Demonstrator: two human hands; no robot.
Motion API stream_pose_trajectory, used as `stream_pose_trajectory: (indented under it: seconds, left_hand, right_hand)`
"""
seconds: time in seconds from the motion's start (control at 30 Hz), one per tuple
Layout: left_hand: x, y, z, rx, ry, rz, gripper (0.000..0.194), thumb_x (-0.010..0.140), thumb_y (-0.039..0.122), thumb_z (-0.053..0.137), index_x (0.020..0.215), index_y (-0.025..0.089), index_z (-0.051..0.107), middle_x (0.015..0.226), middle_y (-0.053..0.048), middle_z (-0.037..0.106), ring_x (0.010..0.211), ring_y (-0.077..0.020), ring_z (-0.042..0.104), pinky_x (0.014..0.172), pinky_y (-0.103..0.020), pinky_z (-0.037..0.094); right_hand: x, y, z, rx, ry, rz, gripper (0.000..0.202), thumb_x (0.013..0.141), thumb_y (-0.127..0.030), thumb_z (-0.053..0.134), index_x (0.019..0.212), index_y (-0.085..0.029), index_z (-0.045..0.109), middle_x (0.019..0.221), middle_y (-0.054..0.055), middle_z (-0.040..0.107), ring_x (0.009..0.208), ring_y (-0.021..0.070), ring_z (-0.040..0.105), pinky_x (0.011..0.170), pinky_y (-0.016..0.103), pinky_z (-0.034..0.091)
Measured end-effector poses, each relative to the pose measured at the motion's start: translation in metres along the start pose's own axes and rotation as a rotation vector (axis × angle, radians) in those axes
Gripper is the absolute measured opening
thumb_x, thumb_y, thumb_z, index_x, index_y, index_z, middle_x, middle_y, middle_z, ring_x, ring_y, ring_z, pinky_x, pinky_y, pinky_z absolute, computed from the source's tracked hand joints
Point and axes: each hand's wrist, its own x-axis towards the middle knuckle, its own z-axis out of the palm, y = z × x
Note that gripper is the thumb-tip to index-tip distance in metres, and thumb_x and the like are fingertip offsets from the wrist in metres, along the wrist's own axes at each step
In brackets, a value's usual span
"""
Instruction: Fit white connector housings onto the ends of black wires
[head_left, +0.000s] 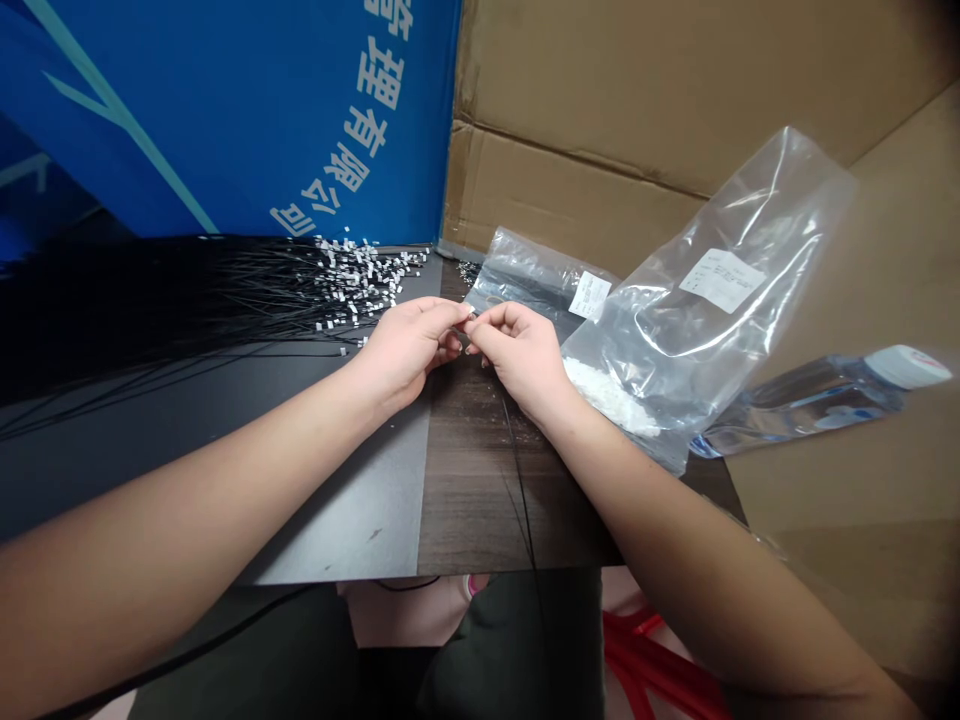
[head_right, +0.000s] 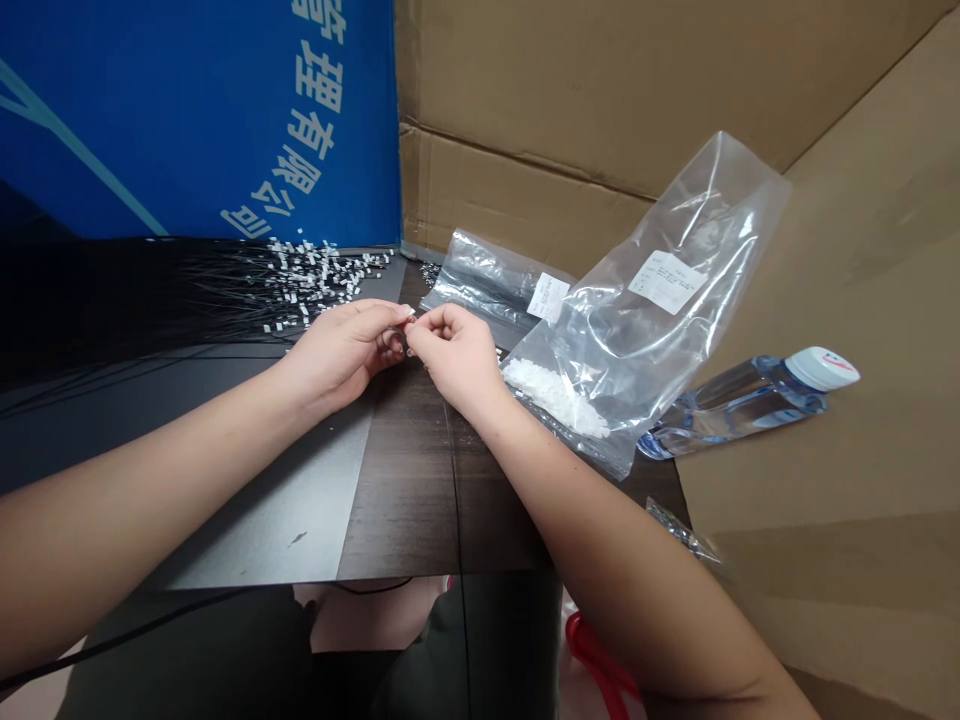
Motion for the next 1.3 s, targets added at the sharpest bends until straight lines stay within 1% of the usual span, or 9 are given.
stream_pose_trajectory:
  seconds: [0.3,0.43,0.7,0.83,1.03,1.3]
  left_hand:
    - [0.0005,0.0011,-0.0019,0.002,-0.03,-0.003,0.017,0.071,0.023,0.083,0.074,0.014,0.069,0.069,0.0,0.063,0.061,-0.0088,0.056,0.061,-0.023,0.047]
    - [0.0012,0.001,-0.0027,0.002,-0.039,-0.007,0.017,0.072,0.023,0.084,0.075,0.015,0.069,0.069,0.0,0.064,0.061,-0.0086,0.056,0.061,-0.023,0.047]
    - [0.0007,0.0026,-0.0024,-0.026,-0.051,-0.018,0.016,0.073,0.021,0.083,0.075,0.014,0.068,0.073,-0.001,0.066,0.062,-0.0082,0.056,0.06,-0.022,0.048]
    - [0.0002,0.0035,-0.003,-0.039,-0.057,-0.019,0.016,0.074,0.02,0.083,0.074,0.014,0.068,0.073,-0.001,0.065,0.062,-0.0083,0.056,0.06,-0.022,0.048]
    - [0.0014,0.0029,-0.0046,-0.062,-0.085,-0.024,0.015,0.076,0.02,0.081,0.075,0.014,0.068,0.076,-0.001,0.065,0.063,-0.0086,0.057,0.062,-0.023,0.049]
    - [0.0003,0.0036,-0.0036,-0.061,-0.076,-0.028,0.015,0.074,0.021,0.082,0.075,0.015,0.068,0.075,-0.001,0.065,0.063,-0.0088,0.056,0.063,-0.024,0.048]
  right_hand:
    - [0.0006,-0.0023,-0.0027,0.03,-0.036,0.002,0.011,0.078,-0.024,0.074,0.074,-0.019,0.065,0.062,-0.002,0.066,0.052,0.0085,0.05,0.053,0.026,0.037]
    - [0.0008,-0.0029,-0.0024,0.036,-0.039,-0.006,0.012,0.079,-0.023,0.074,0.074,-0.018,0.065,0.062,-0.002,0.067,0.053,0.0082,0.051,0.054,0.025,0.038]
    - [0.0015,-0.0023,-0.003,0.065,-0.03,0.022,0.012,0.081,-0.025,0.074,0.075,-0.018,0.065,0.063,-0.001,0.068,0.051,0.0081,0.051,0.052,0.025,0.039]
    - [0.0021,-0.0012,-0.0034,0.105,-0.048,0.034,0.011,0.081,-0.024,0.074,0.075,-0.018,0.066,0.063,-0.001,0.067,0.052,0.0083,0.052,0.053,0.025,0.04]
    - [0.0024,-0.0013,-0.0042,0.193,-0.089,0.051,0.011,0.08,-0.025,0.074,0.075,-0.019,0.066,0.063,-0.002,0.067,0.051,0.0075,0.048,0.053,0.025,0.038]
    - [0.0033,-0.0013,-0.0038,0.15,-0.093,0.06,0.012,0.08,-0.026,0.074,0.074,-0.019,0.066,0.064,-0.001,0.067,0.052,0.0084,0.049,0.053,0.026,0.039]
